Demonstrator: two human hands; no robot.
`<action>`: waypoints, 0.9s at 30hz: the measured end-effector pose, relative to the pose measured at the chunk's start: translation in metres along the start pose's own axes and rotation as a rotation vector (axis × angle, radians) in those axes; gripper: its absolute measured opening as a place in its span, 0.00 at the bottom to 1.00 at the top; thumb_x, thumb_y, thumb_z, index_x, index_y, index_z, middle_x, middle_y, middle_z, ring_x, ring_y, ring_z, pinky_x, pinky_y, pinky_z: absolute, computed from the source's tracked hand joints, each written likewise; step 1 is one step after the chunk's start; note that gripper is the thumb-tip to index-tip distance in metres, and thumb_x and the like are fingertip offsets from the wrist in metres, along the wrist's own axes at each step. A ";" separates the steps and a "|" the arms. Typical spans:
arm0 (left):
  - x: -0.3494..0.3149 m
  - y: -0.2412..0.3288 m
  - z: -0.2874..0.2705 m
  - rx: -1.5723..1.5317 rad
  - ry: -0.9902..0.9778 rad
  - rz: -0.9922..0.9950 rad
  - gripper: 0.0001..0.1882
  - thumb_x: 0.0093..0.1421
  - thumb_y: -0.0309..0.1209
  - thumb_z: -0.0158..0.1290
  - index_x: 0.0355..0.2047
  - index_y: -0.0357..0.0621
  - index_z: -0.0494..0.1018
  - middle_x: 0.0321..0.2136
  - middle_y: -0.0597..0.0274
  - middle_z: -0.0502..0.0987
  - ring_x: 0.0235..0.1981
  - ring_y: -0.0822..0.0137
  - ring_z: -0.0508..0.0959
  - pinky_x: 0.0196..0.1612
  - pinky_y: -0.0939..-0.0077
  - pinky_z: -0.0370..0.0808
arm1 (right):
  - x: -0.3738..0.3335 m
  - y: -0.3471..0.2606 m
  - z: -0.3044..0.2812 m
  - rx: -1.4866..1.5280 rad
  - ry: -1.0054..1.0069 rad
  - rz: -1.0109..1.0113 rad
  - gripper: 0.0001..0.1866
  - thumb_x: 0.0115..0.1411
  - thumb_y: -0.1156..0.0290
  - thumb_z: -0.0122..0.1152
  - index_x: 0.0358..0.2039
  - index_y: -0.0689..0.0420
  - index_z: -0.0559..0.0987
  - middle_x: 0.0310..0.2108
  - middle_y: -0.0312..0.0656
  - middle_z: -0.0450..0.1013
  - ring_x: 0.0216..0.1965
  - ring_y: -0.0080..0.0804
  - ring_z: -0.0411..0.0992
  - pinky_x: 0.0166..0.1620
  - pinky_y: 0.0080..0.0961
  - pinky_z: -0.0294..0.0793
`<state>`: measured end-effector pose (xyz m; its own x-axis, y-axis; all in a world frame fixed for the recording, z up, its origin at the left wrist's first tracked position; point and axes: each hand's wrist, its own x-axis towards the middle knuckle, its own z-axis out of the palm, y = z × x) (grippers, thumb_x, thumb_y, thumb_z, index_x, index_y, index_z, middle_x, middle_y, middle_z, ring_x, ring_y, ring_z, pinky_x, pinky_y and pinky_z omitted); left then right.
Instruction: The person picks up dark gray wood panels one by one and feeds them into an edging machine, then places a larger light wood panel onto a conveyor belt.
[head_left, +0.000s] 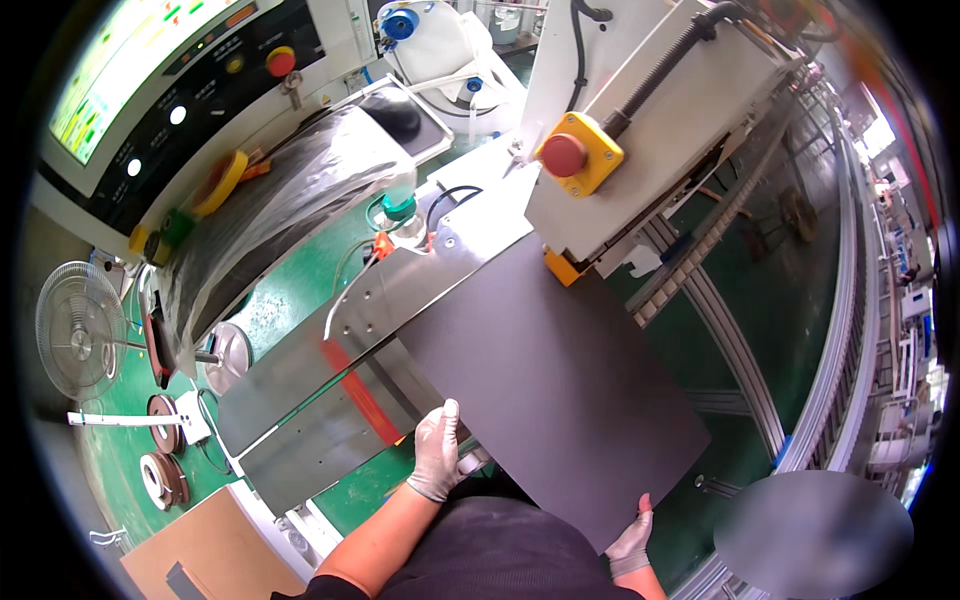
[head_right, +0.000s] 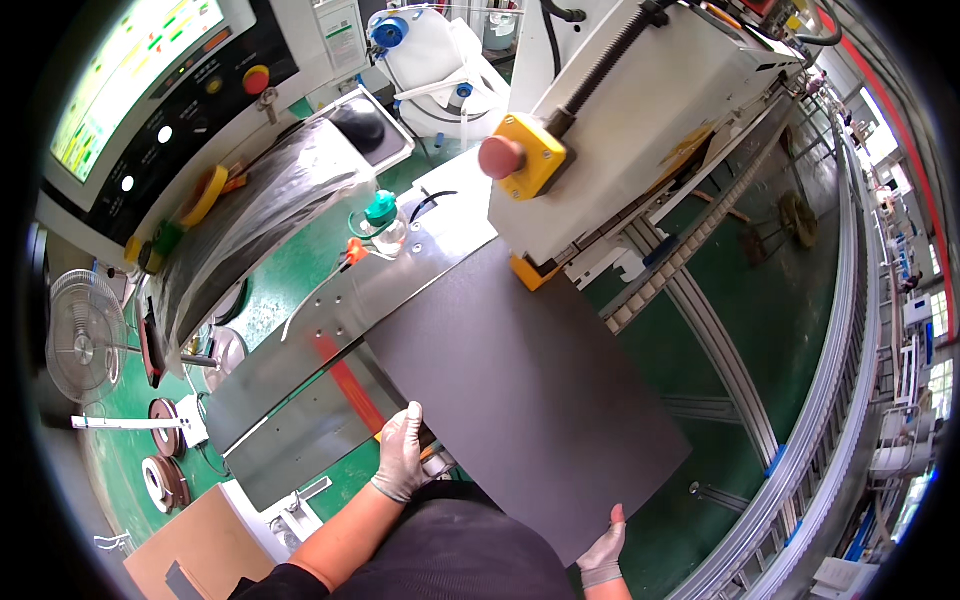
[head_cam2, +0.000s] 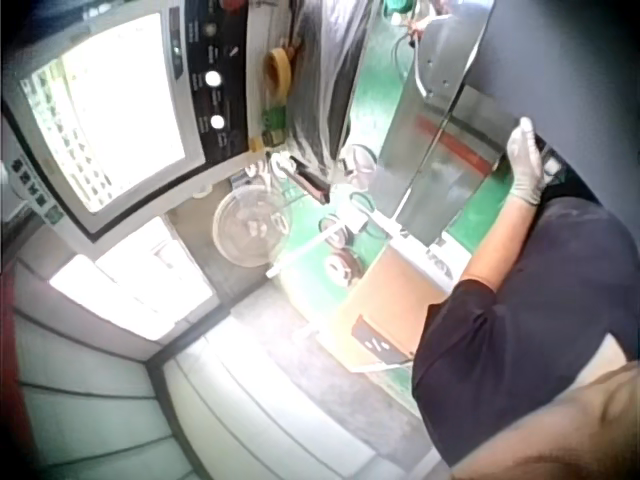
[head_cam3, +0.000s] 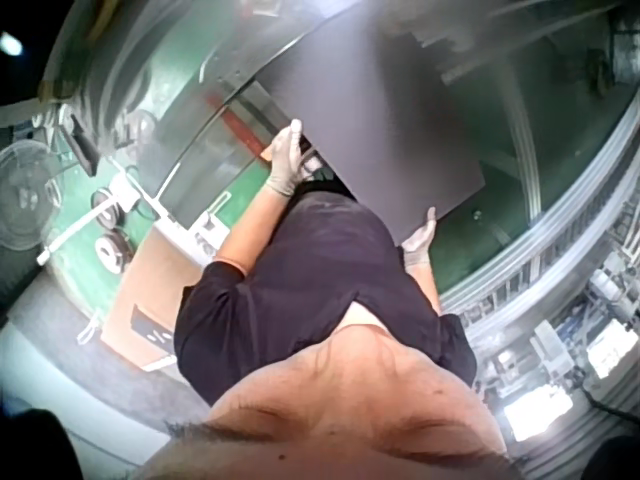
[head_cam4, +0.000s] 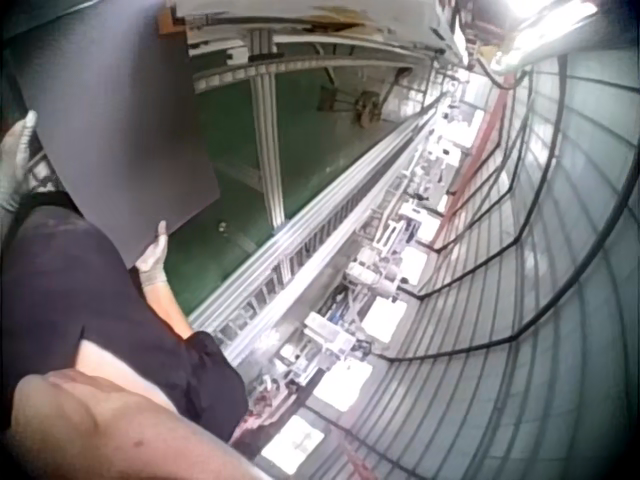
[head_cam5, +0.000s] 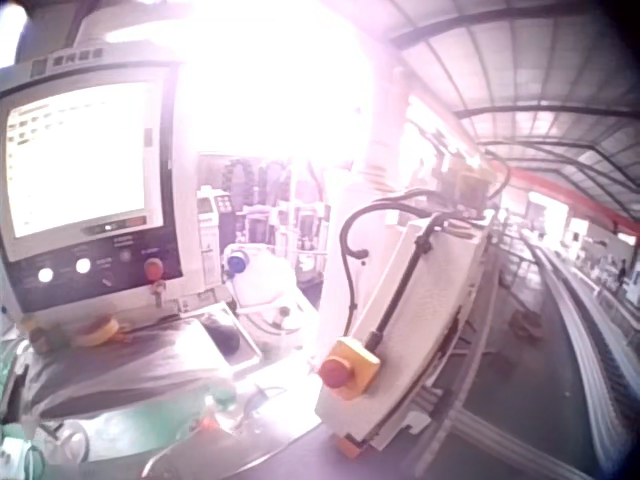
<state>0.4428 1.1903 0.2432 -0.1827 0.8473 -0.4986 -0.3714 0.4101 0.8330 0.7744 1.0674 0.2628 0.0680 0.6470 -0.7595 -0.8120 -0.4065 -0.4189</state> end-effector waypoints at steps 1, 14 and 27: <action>0.007 -0.003 0.008 -0.009 -0.014 0.002 0.26 0.76 0.46 0.41 0.41 0.32 0.76 0.38 0.56 0.82 0.38 0.66 0.82 0.46 0.69 0.80 | 0.005 -0.009 0.000 0.010 -0.005 0.000 0.35 0.65 0.42 0.52 0.64 0.54 0.69 0.62 0.43 0.69 0.62 0.49 0.67 0.65 0.50 0.65; 0.085 -0.033 0.095 -0.033 -0.107 0.081 0.24 0.74 0.46 0.45 0.47 0.33 0.75 0.44 0.55 0.81 0.45 0.61 0.81 0.54 0.65 0.78 | 0.082 -0.107 -0.008 0.070 -0.088 -0.104 0.33 0.67 0.43 0.48 0.64 0.52 0.70 0.63 0.44 0.69 0.63 0.49 0.67 0.66 0.50 0.64; 0.132 -0.002 0.218 -0.312 -0.288 -0.122 0.22 0.66 0.50 0.52 0.53 0.51 0.67 0.48 0.60 0.72 0.49 0.59 0.75 0.45 0.55 0.81 | 0.150 -0.203 -0.003 0.142 -0.064 -0.417 0.28 0.70 0.50 0.47 0.61 0.57 0.72 0.59 0.43 0.71 0.61 0.43 0.68 0.64 0.43 0.66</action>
<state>0.6180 1.3750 0.2281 0.1244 0.8765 -0.4651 -0.6397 0.4292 0.6376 0.9514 1.2455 0.2323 0.3739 0.7773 -0.5060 -0.7946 -0.0129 -0.6070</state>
